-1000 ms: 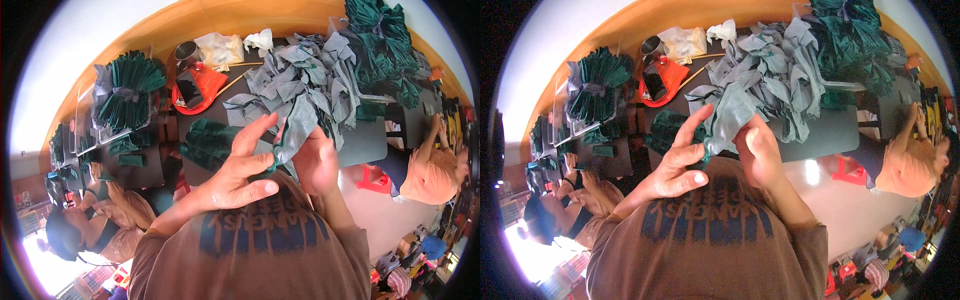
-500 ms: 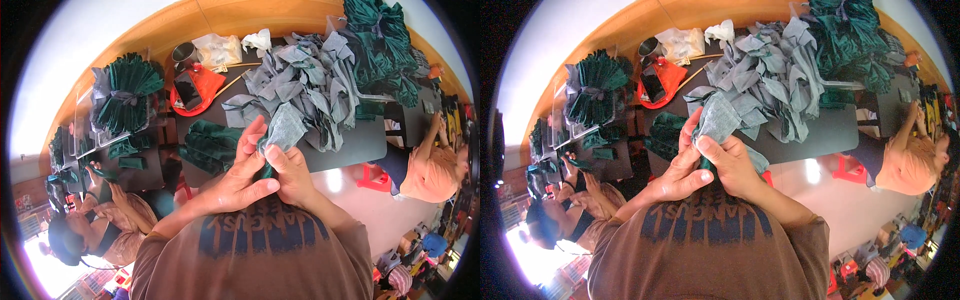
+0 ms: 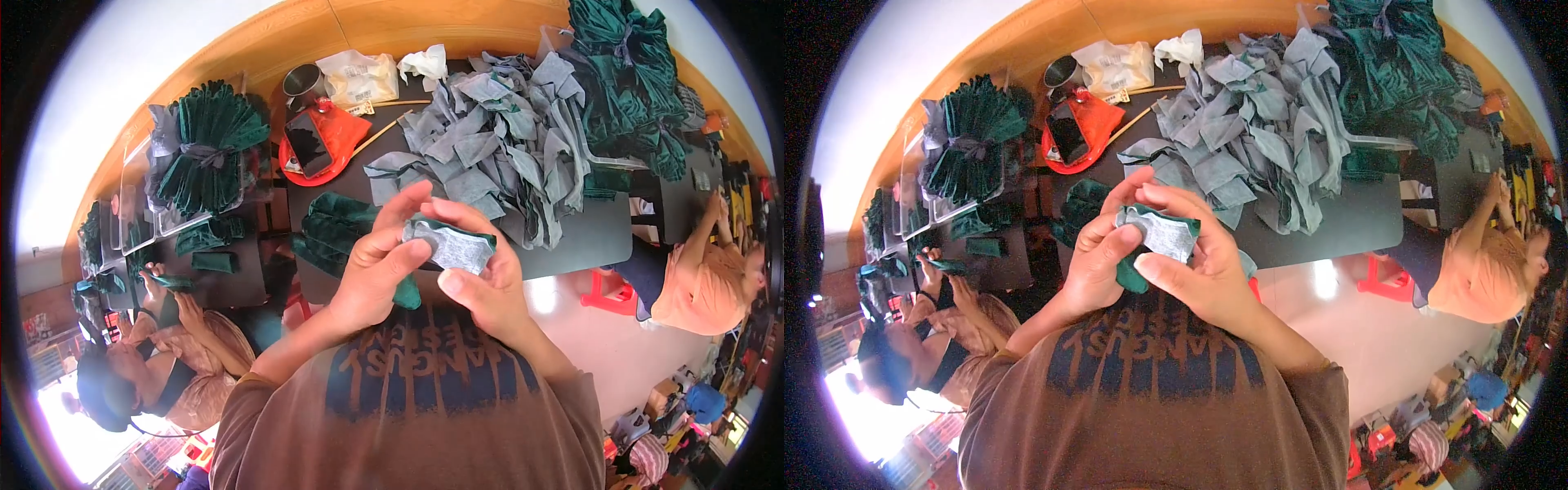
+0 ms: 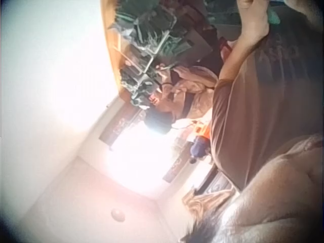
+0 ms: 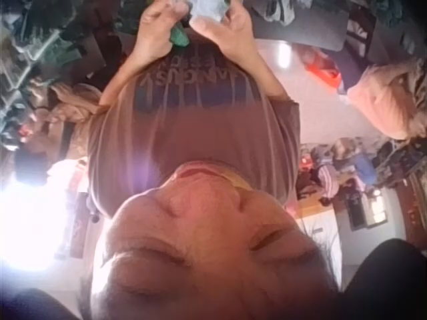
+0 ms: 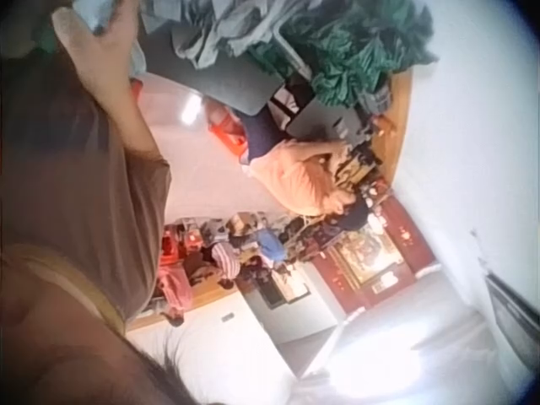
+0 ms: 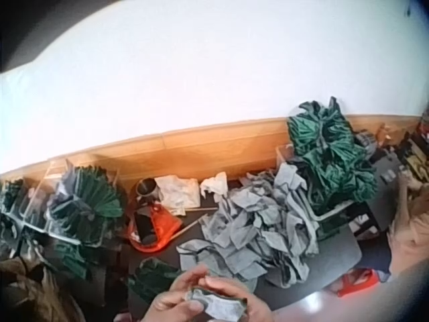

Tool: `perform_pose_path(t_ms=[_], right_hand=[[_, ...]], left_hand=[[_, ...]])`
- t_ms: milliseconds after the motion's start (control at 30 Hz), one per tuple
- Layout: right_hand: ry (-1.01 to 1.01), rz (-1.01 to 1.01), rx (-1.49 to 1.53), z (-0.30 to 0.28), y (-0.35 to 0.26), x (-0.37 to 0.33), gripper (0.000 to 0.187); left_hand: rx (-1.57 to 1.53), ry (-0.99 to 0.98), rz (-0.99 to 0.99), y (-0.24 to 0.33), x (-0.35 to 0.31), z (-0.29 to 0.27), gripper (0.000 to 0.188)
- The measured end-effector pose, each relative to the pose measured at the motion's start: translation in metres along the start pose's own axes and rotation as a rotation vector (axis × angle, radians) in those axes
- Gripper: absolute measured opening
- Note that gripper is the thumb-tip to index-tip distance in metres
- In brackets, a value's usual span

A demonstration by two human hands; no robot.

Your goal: Turning small fabric tubes and pieces right-side out and folding them for production.

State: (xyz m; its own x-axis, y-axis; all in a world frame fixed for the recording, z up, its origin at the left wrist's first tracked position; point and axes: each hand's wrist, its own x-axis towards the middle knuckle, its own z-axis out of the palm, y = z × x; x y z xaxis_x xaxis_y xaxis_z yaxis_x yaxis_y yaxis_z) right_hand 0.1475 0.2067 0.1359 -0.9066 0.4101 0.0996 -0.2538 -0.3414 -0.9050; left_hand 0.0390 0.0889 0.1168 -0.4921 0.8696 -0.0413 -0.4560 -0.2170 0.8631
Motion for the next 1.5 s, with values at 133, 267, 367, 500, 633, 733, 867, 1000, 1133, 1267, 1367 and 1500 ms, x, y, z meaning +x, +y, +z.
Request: perform_pose_path(t_ms=[133, 267, 367, 500, 633, 733, 867, 1000, 1133, 1267, 1367, 1500], right_hand=[[0.087, 0.165, 0.116, 0.005, 0.005, 0.000, 0.034], [0.096, 0.153, 0.020, 0.008, 0.006, -0.002, 0.027], [0.055, 0.098, 0.004, 0.006, 0.009, -0.001, 0.026], [-0.067, 0.004, -0.229, 0.000, 0.010, 0.002, 0.029], [-0.068, 0.012, -0.225, 0.002, 0.009, 0.001, 0.034], [-0.053, 0.114, -0.019, 0.006, 0.008, -0.002, 0.039], [-0.090, 0.176, -0.045, 0.010, 0.010, -0.008, 0.052], [-0.143, 0.179, -0.114, 0.006, 0.004, -0.007, 0.063], [-0.117, 0.130, -0.176, 0.011, 0.004, -0.006, 0.079], [-0.148, 0.004, -0.165, 0.009, 0.008, -0.006, 0.072], [-0.164, 0.004, -0.215, 0.006, 0.012, -0.007, 0.075], [-0.096, 0.056, -0.264, 0.007, 0.014, -0.010, 0.074]], left_hand=[[0.138, -0.056, 0.043, 0.006, 0.001, 0.000, 0.022], [0.096, -0.186, -0.011, 0.008, 0.000, 0.001, 0.030], [0.016, -0.221, -0.297, 0.011, -0.009, -0.001, 0.040], [0.030, -0.283, -0.318, 0.020, -0.003, -0.001, 0.042], [0.410, -0.268, -0.043, 0.018, 0.000, 0.008, 0.043], [0.583, -0.279, 0.075, 0.017, 0.002, 0.009, 0.040], [0.318, -0.172, -0.021, 0.007, -0.002, 0.001, 0.035], [0.156, -0.162, -0.067, 0.009, -0.004, 0.004, 0.028], [0.227, -0.202, 0.001, 0.002, -0.005, 0.002, 0.027], [0.279, -0.342, 0.064, 0.005, -0.008, 0.002, 0.026], [0.285, -0.368, -0.013, 0.011, -0.009, 0.004, 0.027], [0.225, -0.326, -0.194, 0.014, -0.006, 0.006, 0.031]])
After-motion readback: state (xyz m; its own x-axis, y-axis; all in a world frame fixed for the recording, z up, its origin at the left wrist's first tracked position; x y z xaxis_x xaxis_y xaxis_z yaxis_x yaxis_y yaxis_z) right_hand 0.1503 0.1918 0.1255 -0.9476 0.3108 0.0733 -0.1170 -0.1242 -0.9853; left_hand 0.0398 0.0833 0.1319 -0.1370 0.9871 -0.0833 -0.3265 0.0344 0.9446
